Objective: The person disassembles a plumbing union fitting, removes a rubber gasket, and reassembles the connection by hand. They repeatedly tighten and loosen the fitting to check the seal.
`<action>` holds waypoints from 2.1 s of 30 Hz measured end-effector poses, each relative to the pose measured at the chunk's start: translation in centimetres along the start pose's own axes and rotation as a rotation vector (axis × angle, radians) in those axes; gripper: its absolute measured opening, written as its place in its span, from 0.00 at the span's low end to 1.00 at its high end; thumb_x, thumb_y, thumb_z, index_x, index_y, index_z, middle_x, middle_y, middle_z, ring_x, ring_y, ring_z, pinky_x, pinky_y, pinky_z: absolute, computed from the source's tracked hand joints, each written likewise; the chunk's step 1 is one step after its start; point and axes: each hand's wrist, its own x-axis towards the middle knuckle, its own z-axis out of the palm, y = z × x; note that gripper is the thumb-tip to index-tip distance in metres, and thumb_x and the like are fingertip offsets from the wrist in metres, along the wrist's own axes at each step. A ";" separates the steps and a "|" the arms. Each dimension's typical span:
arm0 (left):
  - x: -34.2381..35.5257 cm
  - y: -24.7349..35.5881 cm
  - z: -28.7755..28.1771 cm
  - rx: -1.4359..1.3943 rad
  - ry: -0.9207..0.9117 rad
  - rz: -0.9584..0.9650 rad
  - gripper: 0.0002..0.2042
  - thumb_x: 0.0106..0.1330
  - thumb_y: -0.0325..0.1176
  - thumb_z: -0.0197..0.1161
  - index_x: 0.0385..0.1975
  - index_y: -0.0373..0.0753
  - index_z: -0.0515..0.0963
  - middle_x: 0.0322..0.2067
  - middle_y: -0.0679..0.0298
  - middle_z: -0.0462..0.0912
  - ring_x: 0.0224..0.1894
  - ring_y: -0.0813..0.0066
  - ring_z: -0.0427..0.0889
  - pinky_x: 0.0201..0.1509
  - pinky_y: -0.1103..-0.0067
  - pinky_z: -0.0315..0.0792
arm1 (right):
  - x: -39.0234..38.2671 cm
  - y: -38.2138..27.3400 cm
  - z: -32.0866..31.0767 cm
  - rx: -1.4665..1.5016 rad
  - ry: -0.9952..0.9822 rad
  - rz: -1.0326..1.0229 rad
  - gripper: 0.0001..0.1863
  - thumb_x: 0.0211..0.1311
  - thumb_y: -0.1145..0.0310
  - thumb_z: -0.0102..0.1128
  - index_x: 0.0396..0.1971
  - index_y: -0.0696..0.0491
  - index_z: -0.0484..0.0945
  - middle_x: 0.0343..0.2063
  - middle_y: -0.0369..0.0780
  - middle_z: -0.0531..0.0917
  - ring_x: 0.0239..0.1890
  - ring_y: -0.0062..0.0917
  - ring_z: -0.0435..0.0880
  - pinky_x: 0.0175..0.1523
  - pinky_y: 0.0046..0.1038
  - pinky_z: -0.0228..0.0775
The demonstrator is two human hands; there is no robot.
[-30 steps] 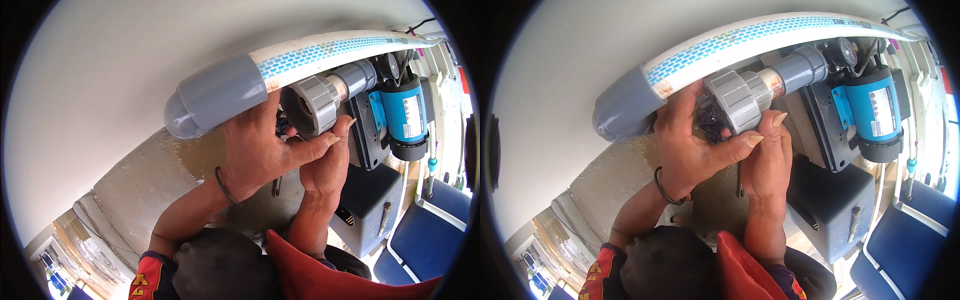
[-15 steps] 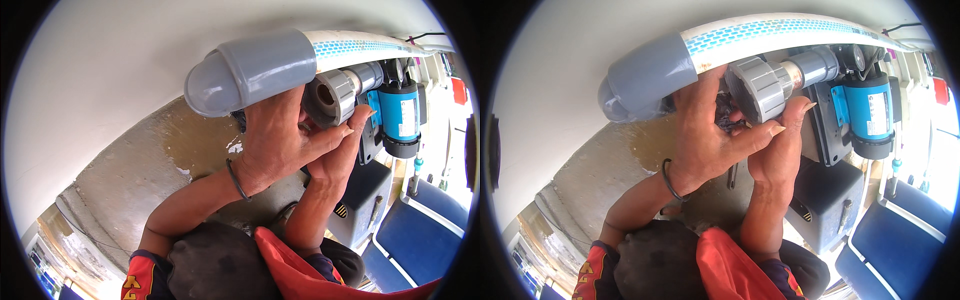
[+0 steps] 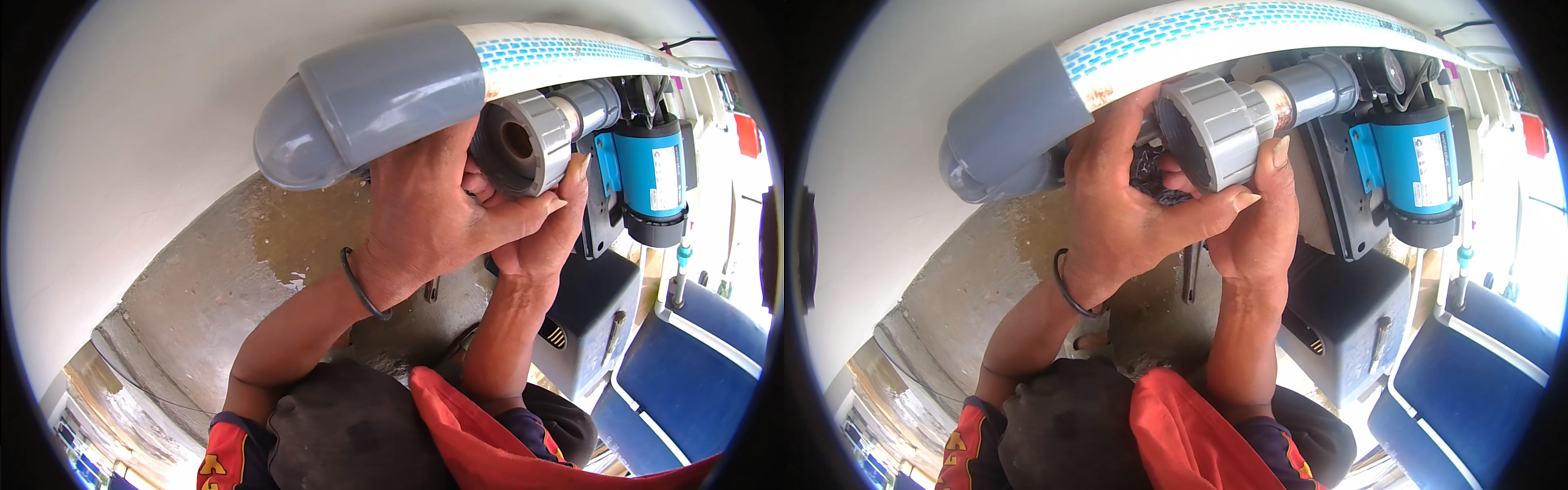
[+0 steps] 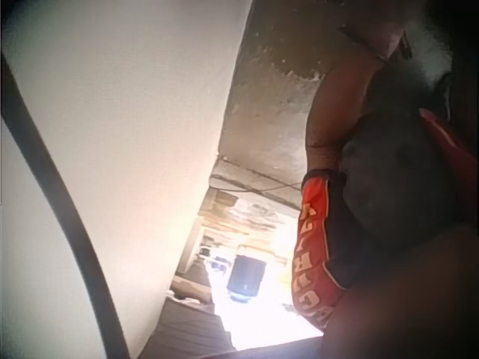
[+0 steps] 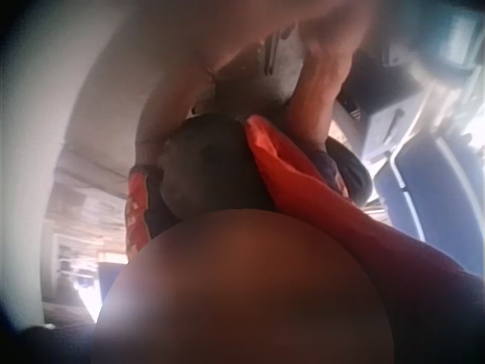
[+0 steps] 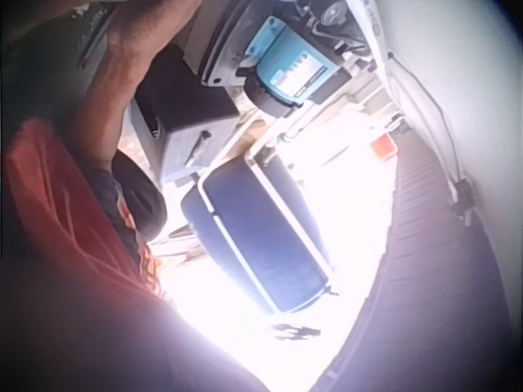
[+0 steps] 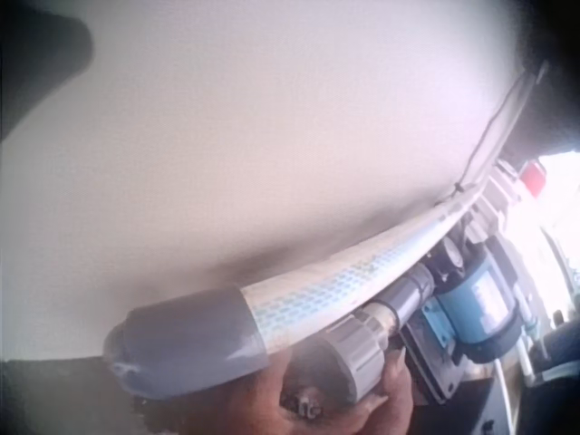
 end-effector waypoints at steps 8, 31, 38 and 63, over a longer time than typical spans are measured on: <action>0.5 -0.1 -0.3 0.034 -0.067 -0.066 0.38 0.49 0.53 0.74 0.52 0.28 0.73 0.40 0.54 0.83 0.38 0.66 0.83 0.42 0.72 0.77 | -0.6 0.2 1.5 -0.268 0.231 -0.077 0.41 0.65 0.33 0.47 0.49 0.63 0.73 0.36 0.42 0.82 0.36 0.23 0.81 0.39 0.26 0.75; -0.2 2.7 -0.3 0.183 -0.103 -0.441 0.50 0.57 0.70 0.52 0.64 0.27 0.57 0.53 0.49 0.68 0.52 0.61 0.73 0.51 0.69 0.71 | -1.3 3.7 0.8 0.121 0.070 -0.070 0.45 0.55 0.47 0.71 0.62 0.64 0.65 0.52 0.42 0.77 0.56 0.24 0.74 0.63 0.29 0.64; -1.2 2.5 -1.8 -0.081 -0.034 -0.741 0.49 0.59 0.75 0.45 0.62 0.30 0.61 0.52 0.53 0.70 0.50 0.63 0.74 0.49 0.68 0.71 | -1.5 1.3 1.3 -0.103 0.158 0.091 0.39 0.43 0.44 0.79 0.43 0.62 0.74 0.35 0.41 0.83 0.38 0.22 0.83 0.44 0.26 0.76; -0.4 3.7 1.8 0.281 -0.004 -0.366 0.50 0.54 0.65 0.62 0.66 0.31 0.53 0.53 0.50 0.65 0.53 0.58 0.73 0.52 0.67 0.71 | -0.6 5.3 0.7 0.433 -0.001 -0.175 0.33 0.64 0.57 0.64 0.61 0.62 0.67 0.46 0.44 0.80 0.46 0.23 0.79 0.52 0.25 0.72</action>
